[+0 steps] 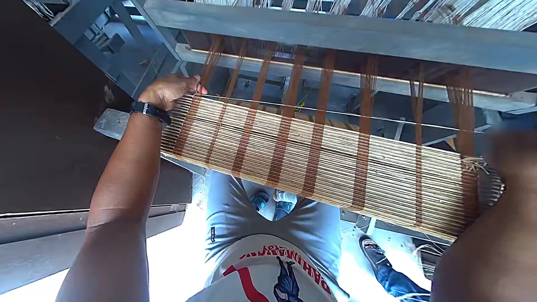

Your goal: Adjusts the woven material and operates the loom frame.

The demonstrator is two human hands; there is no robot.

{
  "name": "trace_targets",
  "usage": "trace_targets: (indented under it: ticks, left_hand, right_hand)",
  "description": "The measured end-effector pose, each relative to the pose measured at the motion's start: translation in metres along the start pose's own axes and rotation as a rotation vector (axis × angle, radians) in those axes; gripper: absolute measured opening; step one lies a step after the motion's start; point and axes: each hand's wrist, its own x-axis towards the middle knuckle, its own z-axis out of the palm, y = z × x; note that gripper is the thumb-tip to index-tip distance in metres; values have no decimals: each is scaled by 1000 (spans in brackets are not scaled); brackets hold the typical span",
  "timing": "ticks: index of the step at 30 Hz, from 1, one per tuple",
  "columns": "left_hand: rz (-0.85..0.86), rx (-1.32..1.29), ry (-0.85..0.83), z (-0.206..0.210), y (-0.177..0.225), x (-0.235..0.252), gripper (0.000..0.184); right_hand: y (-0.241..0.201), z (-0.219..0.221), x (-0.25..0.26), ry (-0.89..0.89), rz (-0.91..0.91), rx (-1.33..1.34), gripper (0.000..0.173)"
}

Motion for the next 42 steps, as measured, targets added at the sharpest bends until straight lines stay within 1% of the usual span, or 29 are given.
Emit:
trace_targets:
  ticks: [3,6,11,14,19,22,24,25,26,28,29,30,32,34,36,37,38,39,40,41,42]
  left_hand:
    - [26,-20,34,3,-5,4,47]
    - [70,0,63,5,-7,10,49]
    - [66,43,107,9,-4,12,50]
    - [70,110,103,9,0,5,48]
    - [77,15,85,9,-7,7,43]
    - [147,-110,204,12,-10,11,33]
    - [181,-173,319,2,-5,9,41]
    - [195,-139,386,-5,1,9,44]
    - [217,-70,415,-11,9,10,45]
    - [271,123,423,-15,32,14,46]
    - [324,251,419,-14,46,20,49]
    - [401,373,418,-9,64,26,52]
    - [566,589,398,16,108,34,59]
    - [727,726,319,51,151,48,65]
    - [849,814,209,96,185,65,71]
    - [878,828,139,117,198,76,72]
    - [872,844,81,137,206,88,76]
    - [857,867,79,155,210,98,81]
    - [834,883,127,169,211,104,83]
    - [795,900,181,178,213,104,85]
    - [753,918,199,182,215,99,86]
  right_hand:
    - [2,2,-3,0,2,42,40]
    - [6,2,-1,-10,16,71,40]
    - [17,5,7,-11,32,96,40]
    - [14,5,4,-6,70,77,40]
    - [18,5,7,1,83,61,41]
    - [19,3,5,-9,65,72,40]
    - [11,0,-3,4,54,51,39]
    - [4,-3,-10,19,48,42,39]
    - [-4,-5,-16,38,44,32,37]
    - [-14,-8,-22,60,53,19,34]
    - [-18,-8,-22,67,60,16,33]
    - [-20,-9,-20,76,68,11,31]
    - [-18,-11,-18,84,65,7,30]
    - [-16,-12,-17,93,59,9,29]
    - [-14,-14,-18,94,52,11,28]
    - [-13,-14,-18,92,55,13,29]
    - [-13,-15,-19,92,61,10,28]
    - [-13,-16,-20,91,66,-2,28]
    - [-12,-18,-21,92,64,-24,27]
    - [-13,-21,-24,92,57,-48,27]
    - [-13,-23,-27,96,47,-68,27]
